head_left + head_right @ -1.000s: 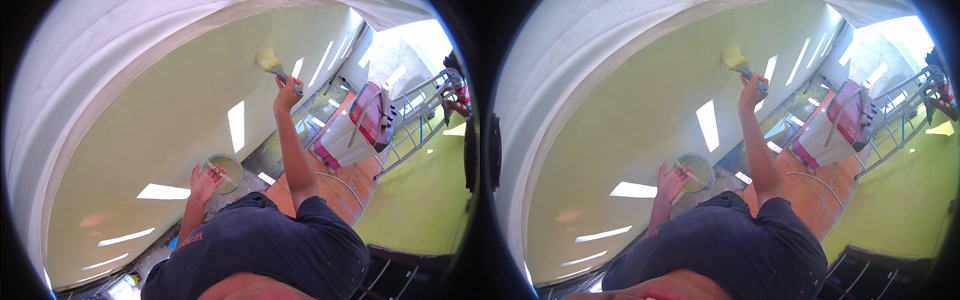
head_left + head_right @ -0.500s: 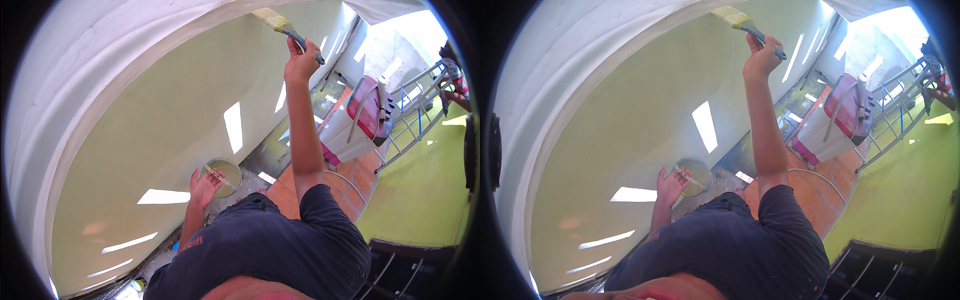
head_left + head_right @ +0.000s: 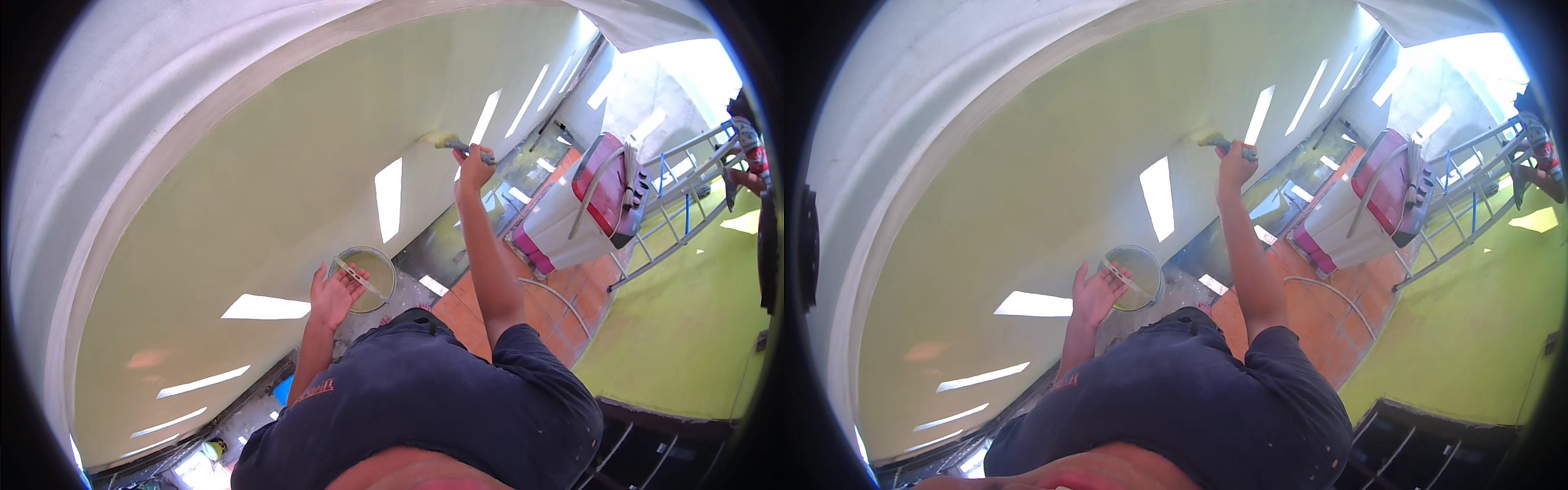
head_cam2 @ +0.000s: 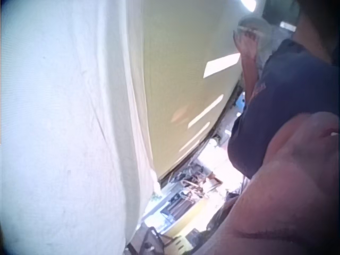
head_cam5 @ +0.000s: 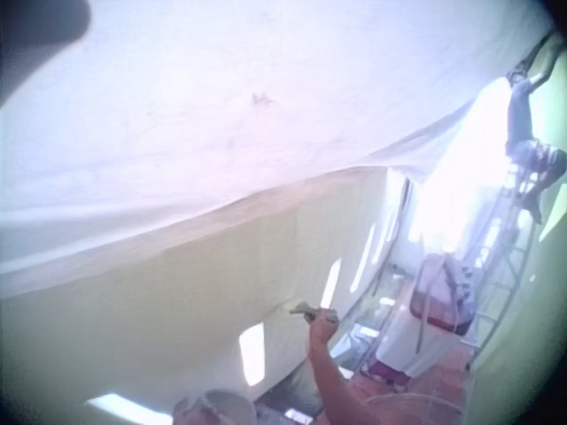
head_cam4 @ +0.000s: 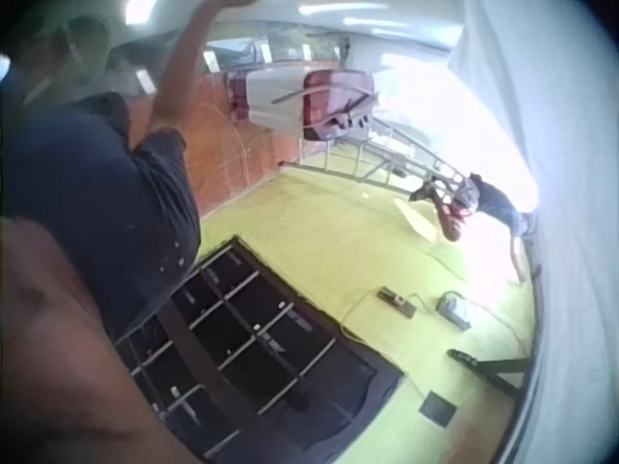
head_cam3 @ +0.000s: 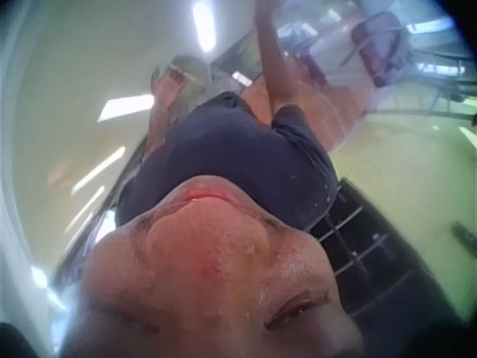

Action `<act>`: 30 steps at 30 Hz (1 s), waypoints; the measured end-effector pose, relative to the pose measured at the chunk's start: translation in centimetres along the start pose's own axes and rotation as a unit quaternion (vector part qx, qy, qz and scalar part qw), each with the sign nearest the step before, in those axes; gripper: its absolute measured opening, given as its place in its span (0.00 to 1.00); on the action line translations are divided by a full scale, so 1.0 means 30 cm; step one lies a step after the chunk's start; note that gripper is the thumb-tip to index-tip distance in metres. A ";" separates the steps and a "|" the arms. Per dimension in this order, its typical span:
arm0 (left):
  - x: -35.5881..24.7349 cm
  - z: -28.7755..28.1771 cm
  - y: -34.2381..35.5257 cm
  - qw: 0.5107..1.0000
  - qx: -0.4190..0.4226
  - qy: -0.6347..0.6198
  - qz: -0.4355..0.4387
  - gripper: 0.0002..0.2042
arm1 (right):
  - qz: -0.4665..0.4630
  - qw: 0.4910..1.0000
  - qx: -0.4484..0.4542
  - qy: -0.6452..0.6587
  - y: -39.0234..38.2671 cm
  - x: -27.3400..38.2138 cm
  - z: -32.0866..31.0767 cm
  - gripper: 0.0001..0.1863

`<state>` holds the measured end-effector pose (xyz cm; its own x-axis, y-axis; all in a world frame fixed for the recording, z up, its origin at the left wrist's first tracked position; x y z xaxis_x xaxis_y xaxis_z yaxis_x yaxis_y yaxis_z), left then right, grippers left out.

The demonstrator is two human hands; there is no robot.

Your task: The person stands on a scaffold and uses a paintbrush to apply light green paint to the ceiling. They repeatedly dip the brush into a paint can held in the other hand and paint sections of the ceiling surface.

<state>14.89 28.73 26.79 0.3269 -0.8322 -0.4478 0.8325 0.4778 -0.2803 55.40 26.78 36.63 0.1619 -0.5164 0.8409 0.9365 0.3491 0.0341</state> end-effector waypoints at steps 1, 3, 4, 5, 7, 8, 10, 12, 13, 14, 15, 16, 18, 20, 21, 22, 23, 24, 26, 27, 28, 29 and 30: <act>0.001 0.001 0.003 1.000 0.004 0.004 -0.003 0.33 | -0.027 0.999 0.019 0.037 0.015 0.081 0.049 0.06; 0.000 0.002 0.008 1.000 0.006 0.001 -0.004 0.33 | -0.071 0.990 0.040 0.119 0.047 0.247 0.150 0.07; 0.004 -0.006 0.006 1.000 -0.006 0.003 -0.011 0.33 | -0.109 0.977 0.078 0.165 0.059 0.337 0.208 0.08; 0.002 -0.001 0.005 1.000 0.003 0.003 -0.007 0.33 | -0.110 0.971 0.064 0.204 0.067 0.392 0.237 0.09; -0.001 -0.008 0.001 1.000 -0.008 0.014 -0.008 0.34 | -0.142 0.954 0.103 0.244 0.060 0.471 0.300 0.10; -0.002 -0.008 -0.001 1.000 -0.008 0.014 -0.009 0.34 | -0.149 0.951 0.118 0.242 0.045 0.477 0.313 0.10; -0.004 -0.011 -0.004 0.999 -0.016 0.025 -0.013 0.34 | -0.130 0.957 0.131 0.225 -0.001 0.400 0.298 0.09; -0.003 -0.018 -0.008 0.999 -0.026 0.023 -0.017 0.33 | -0.088 0.966 0.145 0.197 -0.064 0.235 0.249 0.09; -0.005 -0.019 -0.008 0.999 -0.028 0.028 -0.019 0.32 | -0.073 0.979 0.104 0.160 -0.098 0.141 0.176 0.08; -0.008 -0.023 -0.006 0.999 -0.031 0.023 -0.018 0.32 | -0.052 0.988 0.079 0.121 -0.130 0.044 0.121 0.08; -0.007 -0.024 -0.008 0.999 -0.032 0.022 -0.020 0.32 | -0.044 0.991 0.060 0.109 -0.157 -0.034 0.061 0.07; -0.005 -0.032 -0.013 0.998 -0.044 0.024 -0.025 0.32 | -0.021 0.995 0.026 0.090 -0.183 -0.118 0.000 0.07; -0.004 -0.023 -0.007 0.999 -0.030 0.016 -0.027 0.33 | 0.008 0.999 0.002 0.051 -0.213 -0.216 -0.072 0.05; -0.002 -0.021 -0.002 0.999 -0.029 0.018 -0.031 0.34 | 0.024 0.999 -0.027 0.025 -0.222 -0.230 -0.100 0.05; 0.000 -0.018 0.002 0.999 -0.030 0.021 -0.032 0.34 | 0.026 0.999 -0.037 0.021 -0.218 -0.200 -0.087 0.05; 0.002 -0.019 0.001 0.999 -0.033 0.025 -0.033 0.33 | 0.048 0.996 -0.073 0.009 -0.217 -0.170 -0.087 0.05; 0.002 -0.016 0.005 0.999 -0.033 0.026 -0.034 0.33 | 0.034 0.998 -0.026 0.036 -0.194 -0.101 -0.025 0.06; 0.003 -0.011 0.009 0.999 -0.033 0.026 -0.033 0.32 | 0.044 0.998 -0.011 0.052 -0.175 -0.040 0.027 0.07; 0.009 -0.008 0.000 0.998 -0.036 0.029 -0.035 0.32 | -0.043 0.989 0.075 0.119 -0.121 0.178 0.165 0.08; 0.008 -0.004 0.000 0.998 -0.035 0.033 -0.035 0.32 | -0.068 0.979 0.088 0.170 -0.095 0.274 0.201 0.08; 0.009 -0.009 -0.003 0.997 -0.048 0.039 -0.038 0.32 | -0.128 0.954 0.149 0.228 -0.071 0.393 0.270 0.08; 0.010 -0.001 -0.003 0.998 -0.039 0.037 -0.038 0.32 | -0.137 0.952 0.137 0.235 -0.037 0.463 0.285 0.09; 0.011 -0.002 -0.006 0.998 -0.042 0.038 -0.040 0.32 | -0.203 0.927 0.186 0.256 -0.020 0.556 0.322 0.09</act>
<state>14.82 28.38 26.63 0.2237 -0.8463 -0.4834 0.8126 0.4358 -0.3870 54.54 25.51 55.84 0.0361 -0.9342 0.3549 0.7959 0.2416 0.5551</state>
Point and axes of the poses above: each hand's wrist, its own y-axis towards the middle knuckle, its own z-axis out of the palm, x = y × z, the point moved 9 cm from there along y, towards the middle knuckle, and after that the axes turned 12 degrees about x, right-handed, at the moved point
